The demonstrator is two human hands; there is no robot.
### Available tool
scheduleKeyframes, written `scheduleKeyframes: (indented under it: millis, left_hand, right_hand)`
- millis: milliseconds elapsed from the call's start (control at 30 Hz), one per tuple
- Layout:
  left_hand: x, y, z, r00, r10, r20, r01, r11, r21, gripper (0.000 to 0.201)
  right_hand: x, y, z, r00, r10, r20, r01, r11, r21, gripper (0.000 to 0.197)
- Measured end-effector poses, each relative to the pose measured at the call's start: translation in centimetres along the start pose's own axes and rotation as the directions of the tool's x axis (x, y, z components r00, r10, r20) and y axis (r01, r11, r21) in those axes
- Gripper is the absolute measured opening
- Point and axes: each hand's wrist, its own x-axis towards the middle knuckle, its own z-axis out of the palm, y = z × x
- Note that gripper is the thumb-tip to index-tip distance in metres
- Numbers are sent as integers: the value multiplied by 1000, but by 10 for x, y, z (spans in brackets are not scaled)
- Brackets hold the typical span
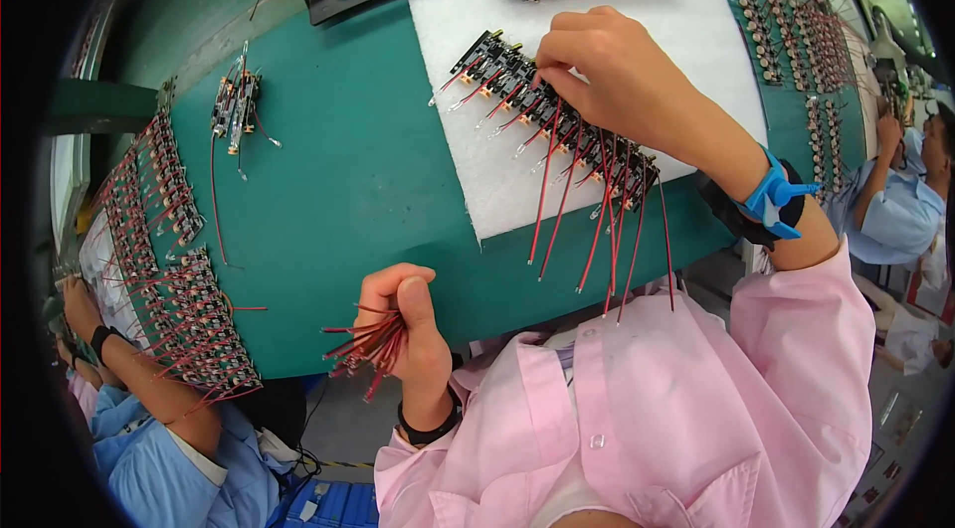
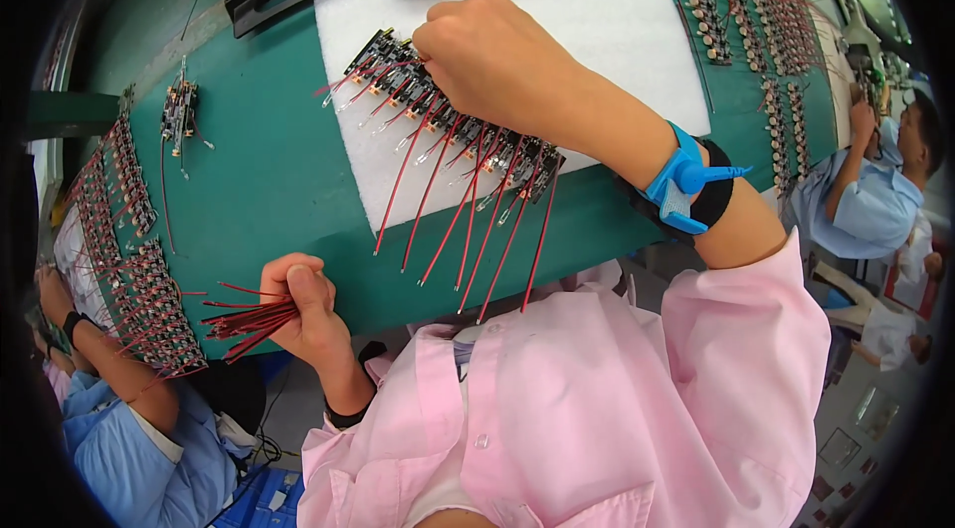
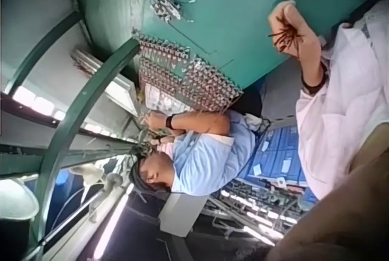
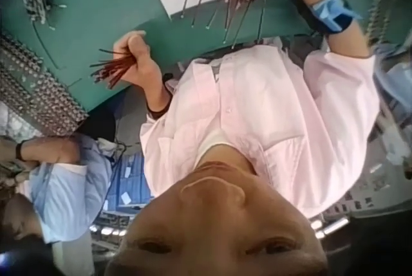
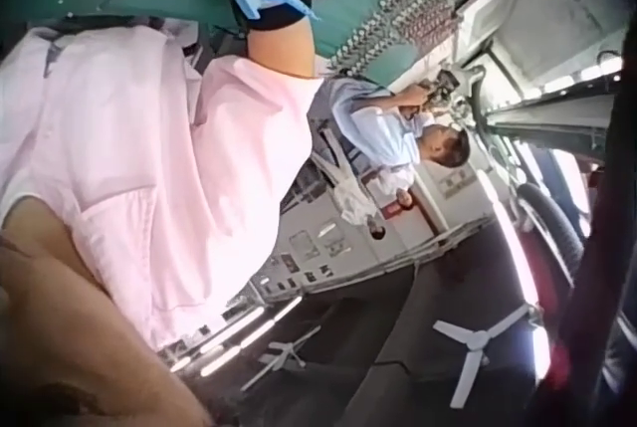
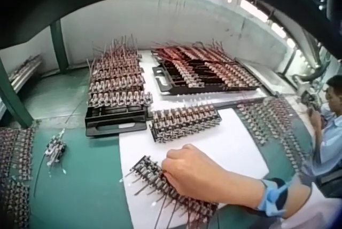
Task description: The person picks up a bundle of wires, selects a single wire, and inserts it into a circuit board before setting it aside and repeating the process.
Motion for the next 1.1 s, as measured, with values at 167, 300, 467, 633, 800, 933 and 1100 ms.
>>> scheduleKeyframes:
  millis: [167,300,467,633,800,933,1100]
  left_hand:
    - [-1,19,8,997,-70,-26,67,993,-97,19]
    - [9,39,3,957,-275,89,285,852,-439,21]
    - [8,66,-15,922,-371,108,353,695,-627,26]
    - [7,85,-28,877,-228,423,470,584,-661,29]
    - [61,111,11,864,-128,487,463,580,-670,27]
    - [58,154,73,946,-223,235,320,751,-578,33]
    - [77,142,68,844,41,534,375,666,-644,40]
  right_hand:
    - [-9,-5,-20,991,-79,112,95,985,-147,3]
    - [-24,-4,-33,987,-134,94,152,963,-221,5]
    - [-37,-6,-54,979,-140,150,151,987,-62,1]
    - [-54,-13,-112,983,-179,-29,181,978,99,7]
    - [-30,-37,-133,959,-278,-51,282,931,233,16]
    - [-1,-51,-121,981,-165,-104,194,881,431,19]
    - [22,-65,-113,995,-89,-36,87,676,732,17]
